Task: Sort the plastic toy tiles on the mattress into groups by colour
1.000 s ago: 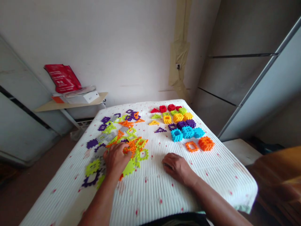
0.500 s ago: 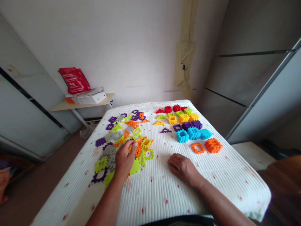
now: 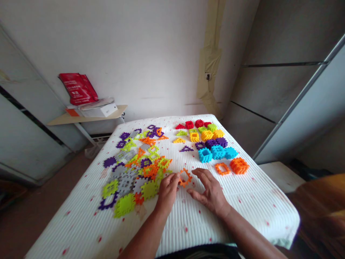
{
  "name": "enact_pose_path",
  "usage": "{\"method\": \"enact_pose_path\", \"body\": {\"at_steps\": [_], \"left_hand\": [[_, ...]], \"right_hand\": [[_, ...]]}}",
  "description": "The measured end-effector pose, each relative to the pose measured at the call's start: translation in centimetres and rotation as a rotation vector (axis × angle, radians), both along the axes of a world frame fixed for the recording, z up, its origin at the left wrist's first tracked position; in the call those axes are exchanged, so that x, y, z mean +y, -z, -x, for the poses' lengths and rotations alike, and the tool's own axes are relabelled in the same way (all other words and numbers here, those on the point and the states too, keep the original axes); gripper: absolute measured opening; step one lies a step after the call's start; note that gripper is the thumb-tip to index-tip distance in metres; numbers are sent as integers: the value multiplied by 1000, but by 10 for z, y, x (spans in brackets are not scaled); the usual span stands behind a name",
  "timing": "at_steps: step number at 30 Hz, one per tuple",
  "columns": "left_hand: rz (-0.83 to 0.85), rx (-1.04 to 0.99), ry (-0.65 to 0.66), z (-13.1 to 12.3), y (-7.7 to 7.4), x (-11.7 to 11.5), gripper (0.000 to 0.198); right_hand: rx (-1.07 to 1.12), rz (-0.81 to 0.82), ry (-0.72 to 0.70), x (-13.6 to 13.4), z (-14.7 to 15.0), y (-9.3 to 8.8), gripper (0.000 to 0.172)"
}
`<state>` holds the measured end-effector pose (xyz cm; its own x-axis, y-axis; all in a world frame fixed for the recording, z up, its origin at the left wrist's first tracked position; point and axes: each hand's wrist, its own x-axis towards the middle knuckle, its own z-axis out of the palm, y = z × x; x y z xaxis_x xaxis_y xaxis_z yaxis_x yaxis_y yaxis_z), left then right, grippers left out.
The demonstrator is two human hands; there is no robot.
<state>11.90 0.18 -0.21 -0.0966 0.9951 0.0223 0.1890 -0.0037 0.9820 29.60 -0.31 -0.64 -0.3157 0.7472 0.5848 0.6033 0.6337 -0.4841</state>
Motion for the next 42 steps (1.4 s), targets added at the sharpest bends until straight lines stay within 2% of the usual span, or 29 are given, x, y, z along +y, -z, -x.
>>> {"method": "enact_pose_path", "body": {"at_steps": [3, 9, 16, 19, 23, 27, 30, 37, 42], "left_hand": [[-33, 47, 21, -8, 5, -3, 39], [-60, 114, 13, -11, 6, -4, 37], [-51, 109, 58, -12, 3, -6, 38], [-62, 110, 69, -11, 3, -6, 39], [-11, 129, 51, -8, 9, -4, 46], [21, 140, 45, -8, 13, -3, 50], [25, 145, 38, -8, 12, -2, 49], [8, 148, 34, -9, 10, -4, 46], [10, 136, 40, -8, 12, -3, 46]], "right_hand": [[-52, -3, 31, -4, 7, 2, 52], [-74, 4, 134, -6, 18, 5, 42], [-71, 30, 206, -7, 22, -3, 34], [-73, 11, 294, -4, 10, -5, 37], [-192, -10, 529, 4, -24, -6, 32], [-320, 72, 753, 9, -51, -6, 28], [-386, 150, 840, 13, -57, -6, 28], [-479, 269, 869, 17, -58, -5, 23], [-493, 271, 838, 19, -59, -4, 21]]}}
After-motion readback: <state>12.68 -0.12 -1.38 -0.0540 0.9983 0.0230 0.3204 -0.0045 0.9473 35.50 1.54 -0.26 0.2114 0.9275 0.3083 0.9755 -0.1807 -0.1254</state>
